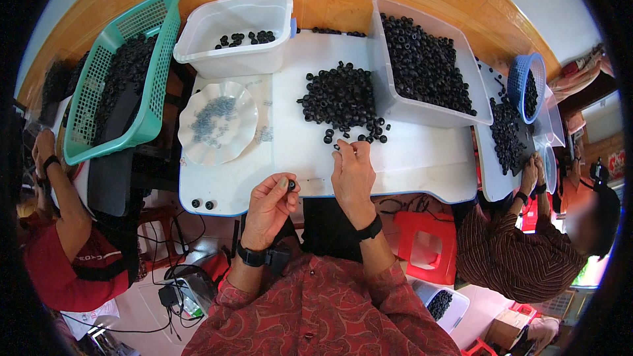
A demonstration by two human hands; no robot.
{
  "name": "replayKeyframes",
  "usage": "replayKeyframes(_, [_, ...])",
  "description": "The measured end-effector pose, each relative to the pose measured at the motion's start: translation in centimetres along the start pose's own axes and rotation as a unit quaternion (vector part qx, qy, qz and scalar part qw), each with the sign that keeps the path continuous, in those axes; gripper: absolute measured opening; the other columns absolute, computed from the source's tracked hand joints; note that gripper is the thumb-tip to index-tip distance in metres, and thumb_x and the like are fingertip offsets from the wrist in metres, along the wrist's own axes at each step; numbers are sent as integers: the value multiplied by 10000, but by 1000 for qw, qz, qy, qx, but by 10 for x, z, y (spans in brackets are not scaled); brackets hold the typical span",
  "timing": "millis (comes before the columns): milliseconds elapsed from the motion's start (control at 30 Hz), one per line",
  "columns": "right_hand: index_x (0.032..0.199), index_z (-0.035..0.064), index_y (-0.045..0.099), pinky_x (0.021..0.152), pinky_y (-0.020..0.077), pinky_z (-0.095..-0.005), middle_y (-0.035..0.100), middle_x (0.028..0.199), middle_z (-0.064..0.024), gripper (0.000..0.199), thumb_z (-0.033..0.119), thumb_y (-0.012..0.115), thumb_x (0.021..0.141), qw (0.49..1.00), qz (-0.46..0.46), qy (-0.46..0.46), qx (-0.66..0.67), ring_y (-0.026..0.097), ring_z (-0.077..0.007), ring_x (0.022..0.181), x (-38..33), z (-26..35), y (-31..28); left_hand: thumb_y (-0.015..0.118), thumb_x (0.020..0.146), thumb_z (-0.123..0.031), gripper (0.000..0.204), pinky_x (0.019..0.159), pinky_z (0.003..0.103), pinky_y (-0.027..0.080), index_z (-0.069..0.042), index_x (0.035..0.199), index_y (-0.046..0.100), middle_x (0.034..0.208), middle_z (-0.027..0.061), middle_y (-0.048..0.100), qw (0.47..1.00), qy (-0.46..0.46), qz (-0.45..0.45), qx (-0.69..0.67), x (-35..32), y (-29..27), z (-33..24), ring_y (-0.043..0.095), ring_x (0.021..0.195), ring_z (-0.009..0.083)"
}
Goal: Sorting small black rubber rings/washers into containers at a table.
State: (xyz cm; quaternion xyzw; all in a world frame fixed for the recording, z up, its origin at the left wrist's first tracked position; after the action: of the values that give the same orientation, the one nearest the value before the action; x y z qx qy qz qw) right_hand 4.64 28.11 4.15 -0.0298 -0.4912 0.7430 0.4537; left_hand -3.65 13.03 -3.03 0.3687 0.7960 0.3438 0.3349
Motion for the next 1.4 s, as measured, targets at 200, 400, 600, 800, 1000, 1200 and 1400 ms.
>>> replayKeyframes(200, [1035,13,597,651,511,-405,565,944,-144,171,39,617,867,1000,-2,-24,21,635,-313,767,0,2,1,544,983,-132,208,585,223,495,27,1095,617,905,89,647,1000,2,0,2,0,1,0,580,679,102])
replayKeyframes(400, [1018,-34,601,601,526,-291,655,859,-151,143,-29,599,876,948,131,82,278,680,-199,699,-22,26,11,559,975,-126,248,593,220,506,30,1160,613,920,92,657,1000,-5,-8,11,-1,0,1,596,688,105])
replayKeyframes(600, [1046,-51,614,667,552,-246,671,891,-101,154,-29,608,893,941,157,45,297,665,-126,751,-29,39,15,562,973,-119,261,605,218,519,28,1181,619,937,92,675,1000,7,5,7,0,1,3,615,706,103])
replayKeyframes(800, [1007,-29,636,638,554,-276,654,857,-131,138,-38,625,869,922,134,92,352,688,-195,743,-31,39,14,557,974,-111,256,617,222,537,25,1181,620,934,92,686,1000,7,7,3,0,-1,3,627,710,103])
replayKeyframes(1000, [990,-26,644,637,550,-285,656,846,-132,131,-48,619,863,938,138,44,316,682,-207,731,-28,47,12,554,973,-98,250,614,225,538,27,1179,619,941,96,687,1000,4,3,2,0,-1,4,629,709,106])
replayKeyframes(1200, [1064,-10,642,654,548,-268,657,872,-121,191,-53,599,883,962,134,-36,233,683,-185,753,-23,62,4,554,970,-90,245,608,231,548,30,1174,617,943,95,685,1000,4,1,-9,0,0,2,636,714,114])
replayKeyframes(1400, [1087,-14,647,636,527,-318,637,880,-159,202,-23,572,899,948,160,-19,276,665,-247,738,-21,66,2,554,967,-82,227,599,234,563,32,1153,619,932,93,684,1000,3,4,-19,1,-2,4,644,708,121])
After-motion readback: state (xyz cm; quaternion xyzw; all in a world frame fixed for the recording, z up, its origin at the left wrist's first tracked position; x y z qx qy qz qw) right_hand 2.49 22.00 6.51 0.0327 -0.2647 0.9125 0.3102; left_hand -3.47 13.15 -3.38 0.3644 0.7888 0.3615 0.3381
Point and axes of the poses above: each hand's wrist, its own x-axis towards the middle knuckle, its own y-axis out of the palm, z = x × y, the point moved 9 cm from there along x, towards the middle knuckle
